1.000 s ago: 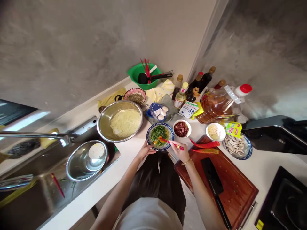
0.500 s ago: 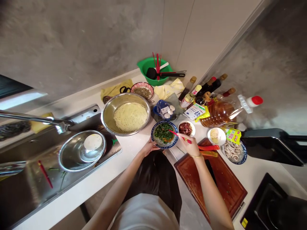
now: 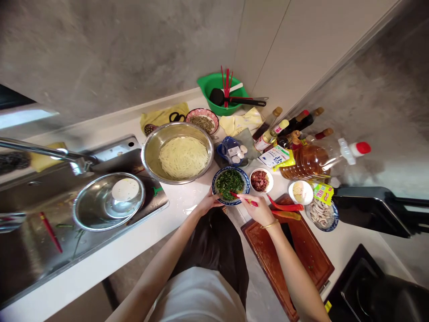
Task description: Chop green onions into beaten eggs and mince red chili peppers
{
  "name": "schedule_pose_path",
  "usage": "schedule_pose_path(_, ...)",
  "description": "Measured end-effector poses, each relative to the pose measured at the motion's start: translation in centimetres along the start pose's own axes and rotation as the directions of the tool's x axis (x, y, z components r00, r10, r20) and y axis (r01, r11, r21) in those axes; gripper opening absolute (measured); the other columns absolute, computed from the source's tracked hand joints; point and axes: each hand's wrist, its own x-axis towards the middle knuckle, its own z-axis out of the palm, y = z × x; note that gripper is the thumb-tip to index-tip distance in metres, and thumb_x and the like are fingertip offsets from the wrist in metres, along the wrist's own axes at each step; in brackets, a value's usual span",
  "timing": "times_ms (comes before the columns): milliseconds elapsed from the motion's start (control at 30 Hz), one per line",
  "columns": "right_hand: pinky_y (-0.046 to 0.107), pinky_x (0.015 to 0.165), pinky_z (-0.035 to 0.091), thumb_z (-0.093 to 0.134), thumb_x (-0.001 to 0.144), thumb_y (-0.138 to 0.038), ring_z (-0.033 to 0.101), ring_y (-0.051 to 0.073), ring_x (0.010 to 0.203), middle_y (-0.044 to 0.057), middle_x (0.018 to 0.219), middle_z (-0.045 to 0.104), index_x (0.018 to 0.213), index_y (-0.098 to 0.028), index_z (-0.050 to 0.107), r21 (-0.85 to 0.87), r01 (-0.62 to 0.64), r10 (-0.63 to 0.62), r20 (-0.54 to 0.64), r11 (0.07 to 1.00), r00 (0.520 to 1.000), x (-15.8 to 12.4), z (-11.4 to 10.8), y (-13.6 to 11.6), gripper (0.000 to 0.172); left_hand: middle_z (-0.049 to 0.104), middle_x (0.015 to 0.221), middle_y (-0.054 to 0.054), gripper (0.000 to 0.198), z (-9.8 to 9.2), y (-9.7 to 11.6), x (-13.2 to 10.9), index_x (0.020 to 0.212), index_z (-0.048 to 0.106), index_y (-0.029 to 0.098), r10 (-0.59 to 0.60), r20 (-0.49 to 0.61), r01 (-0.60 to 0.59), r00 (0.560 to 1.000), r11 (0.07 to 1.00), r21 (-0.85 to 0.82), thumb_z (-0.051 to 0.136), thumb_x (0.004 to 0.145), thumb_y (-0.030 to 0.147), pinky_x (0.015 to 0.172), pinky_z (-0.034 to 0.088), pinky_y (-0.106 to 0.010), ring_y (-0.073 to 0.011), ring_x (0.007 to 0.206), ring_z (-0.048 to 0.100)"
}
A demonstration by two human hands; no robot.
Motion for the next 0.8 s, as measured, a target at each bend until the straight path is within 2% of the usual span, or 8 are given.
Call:
schedule_pose_path(200, 0.031, 0.084, 0.052, 0.053, 0.083, -0.038, 0.066, 0.021, 0.091, 0.005, 0.096, 0.071, 0.098, -0.021, 0.07, -0.043, -0.078, 0.066, -0.23, 0.996, 0.971, 1.7, -0.7, 0.7, 0.028, 0.062, 0.105, -0.008, 0.079, -0.1, 0.2, -0.1, 0.14, 0.018, 0.029, -0.024, 0.023, 0.024, 0.999, 1.0, 0.009, 0.055, 0.074, 0.008, 0.071, 0.056, -0.036, -0.0145, 0.068, 0.066)
schedule_pose_path(300, 0.031, 0.084, 0.052, 0.052, 0.083, -0.037, 0.066, 0.02, 0.092, 0.005, 0.099, 0.07, 0.1, -0.021, 0.069, 0.014, -0.061, 0.063, -0.165, 0.998, 0.984, 1.6, -0.2, 0.6, 0.029, 0.062, 0.105, -0.008, 0.081, -0.2, 0.3, -0.2, 0.14, 0.017, 0.03, -0.037, 0.034, 0.037, 0.999, 0.999, -0.009, 0.054, 0.072, 0.006, 0.073, 0.055, -0.037, -0.0141, 0.068, 0.066)
schedule_pose_path(500, 0.032, 0.085, 0.053, 0.054, 0.083, -0.035, 0.066, 0.02, 0.092, 0.003, 0.099, 0.07, 0.101, -0.024, 0.069, 0.047, -0.038, 0.034, 0.087, 0.998, 0.996, -0.6, -0.5, 0.2, 0.026, 0.062, 0.106, -0.008, 0.085, -0.4, 0.4, -0.5, 0.141, 0.016, 0.028, -0.034, 0.082, 0.04, 0.996, 0.996, -0.074, 0.055, 0.069, 0.003, 0.078, 0.054, -0.037, -0.0169, 0.079, 0.066)
schedule_pose_path(533, 0.032, 0.086, 0.053, 0.054, 0.083, -0.035, 0.066, 0.02, 0.092, 0.003, 0.099, 0.07, 0.1, -0.024, 0.069, 0.033, -0.04, 0.038, 0.072, 0.999, 0.997, -0.4, -0.7, 0.5, 0.026, 0.062, 0.106, -0.008, 0.085, -0.4, 0.4, -0.5, 0.141, 0.017, 0.028, -0.033, 0.076, 0.039, 0.997, 0.996, -0.076, 0.055, 0.069, 0.004, 0.077, 0.054, -0.037, -0.0169, 0.079, 0.066)
schedule_pose_path(600, 0.032, 0.087, 0.052, 0.054, 0.083, -0.035, 0.065, 0.021, 0.094, 0.003, 0.101, 0.07, 0.1, -0.023, 0.069, 0.01, -0.036, 0.036, -0.044, 0.999, 0.998, 0.6, -0.7, 1.1, 0.026, 0.062, 0.106, -0.008, 0.085, -0.4, 0.4, -0.4, 0.14, 0.018, 0.029, -0.038, 0.067, 0.042, 0.997, 0.997, -0.068, 0.057, 0.069, 0.005, 0.074, 0.055, -0.037, -0.0164, 0.076, 0.066)
schedule_pose_path(700, 0.032, 0.09, 0.05, 0.052, 0.084, -0.034, 0.064, 0.02, 0.097, 0.003, 0.106, 0.068, 0.103, -0.023, 0.068, 0.01, 0.009, -0.007, -0.167, 1.0, 0.986, 2.2, 0.4, 1.6, 0.027, 0.063, 0.102, -0.007, 0.084, -0.5, 0.4, -0.3, 0.139, 0.021, 0.029, -0.044, 0.067, 0.047, 0.997, 0.998, -0.04, 0.06, 0.069, 0.006, 0.071, 0.055, -0.035, -0.0148, 0.07, 0.065)
schedule_pose_path(733, 0.032, 0.091, 0.05, 0.052, 0.084, -0.034, 0.064, 0.02, 0.098, 0.003, 0.107, 0.067, 0.104, -0.024, 0.068, 0.025, 0.028, -0.024, -0.151, 0.999, 0.988, 2.4, 0.8, 1.6, 0.027, 0.063, 0.102, -0.008, 0.083, -0.5, 0.5, -0.2, 0.139, 0.021, 0.029, -0.045, 0.07, 0.048, 0.996, 0.998, -0.031, 0.06, 0.069, 0.006, 0.071, 0.055, -0.035, -0.0145, 0.069, 0.065)
schedule_pose_path(800, 0.031, 0.091, 0.05, 0.051, 0.085, -0.033, 0.063, 0.019, 0.1, 0.003, 0.11, 0.066, 0.106, -0.024, 0.067, 0.073, 0.049, -0.046, -0.044, 0.996, 0.998, 2.1, 1.3, 1.5, 0.028, 0.063, 0.101, -0.008, 0.08, -0.5, 0.5, -0.2, 0.139, 0.022, 0.028, -0.05, 0.077, 0.052, 0.996, 0.998, -0.022, 0.059, 0.071, 0.006, 0.071, 0.055, -0.035, -0.0143, 0.07, 0.065)
